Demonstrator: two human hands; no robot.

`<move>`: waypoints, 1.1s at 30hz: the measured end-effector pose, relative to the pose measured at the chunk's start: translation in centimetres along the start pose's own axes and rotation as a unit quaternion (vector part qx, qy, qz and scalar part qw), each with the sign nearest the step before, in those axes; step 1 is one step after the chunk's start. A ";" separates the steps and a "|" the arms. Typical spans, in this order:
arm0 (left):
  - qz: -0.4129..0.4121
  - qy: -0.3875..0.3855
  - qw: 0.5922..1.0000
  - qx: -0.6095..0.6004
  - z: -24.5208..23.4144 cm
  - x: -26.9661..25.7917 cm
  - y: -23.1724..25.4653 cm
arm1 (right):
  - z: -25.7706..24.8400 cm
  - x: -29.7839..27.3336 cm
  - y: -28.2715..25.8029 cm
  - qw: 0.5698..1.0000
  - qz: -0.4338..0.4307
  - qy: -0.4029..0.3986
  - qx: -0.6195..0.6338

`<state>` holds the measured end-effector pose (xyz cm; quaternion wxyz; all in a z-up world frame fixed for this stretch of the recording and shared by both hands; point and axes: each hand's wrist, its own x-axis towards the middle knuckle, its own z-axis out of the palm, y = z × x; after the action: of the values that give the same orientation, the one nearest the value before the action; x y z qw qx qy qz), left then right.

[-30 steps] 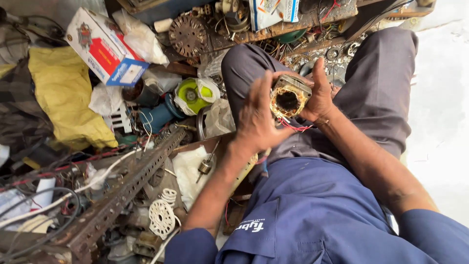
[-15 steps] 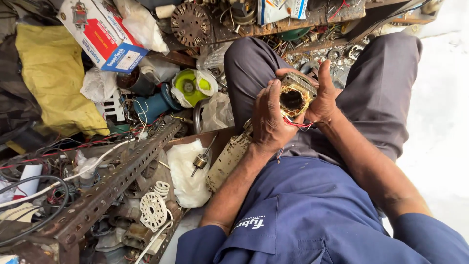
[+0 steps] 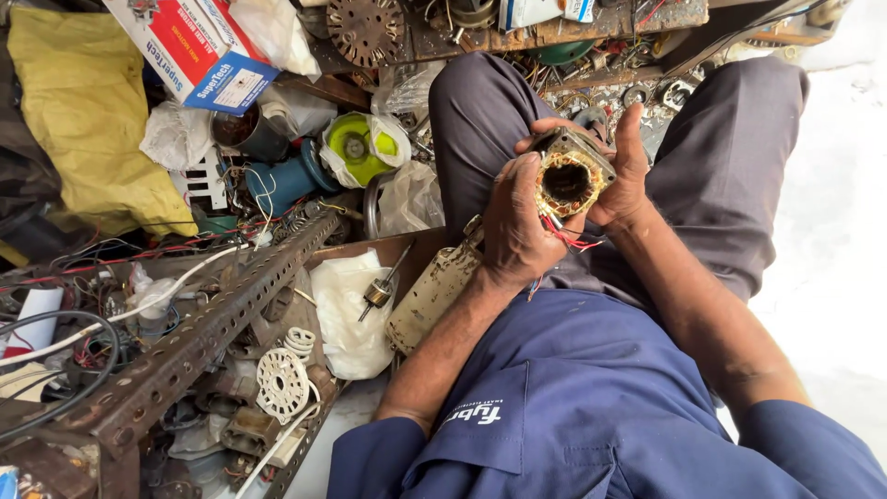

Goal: Disassembling and repairing the internal components of a fan motor.

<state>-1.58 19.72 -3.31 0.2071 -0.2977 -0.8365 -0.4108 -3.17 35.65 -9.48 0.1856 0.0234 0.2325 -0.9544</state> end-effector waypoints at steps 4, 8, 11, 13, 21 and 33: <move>-0.005 0.004 1.000 0.013 0.2 0.0 -0.1 | -0.6 -0.1 0.1 1.000 -0.007 0.001 0.006; -0.032 -0.003 0.999 0.009 0.2 0.1 -0.5 | -1.9 -0.3 0.4 0.999 0.003 0.020 0.048; -0.051 -0.019 0.999 0.000 0.1 -0.3 -0.7 | -1.3 -0.4 0.3 0.998 0.009 0.023 0.057; -0.050 -0.030 0.998 -0.007 0.2 -0.2 -0.9 | -0.8 -0.2 -0.1 0.999 0.009 0.022 0.046; -0.065 -0.039 0.997 -0.003 0.2 -0.1 -0.2 | -1.6 -0.2 -0.1 0.999 0.004 0.003 0.039; -0.101 -0.167 0.975 -0.108 -6.9 -0.2 -1.6 | -0.7 0.0 0.0 0.999 0.017 0.008 0.042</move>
<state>-1.78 13.27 -0.38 -0.0119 -0.2968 -0.8356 -0.4621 -3.16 36.00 -10.12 0.1991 0.0430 0.1934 -0.9598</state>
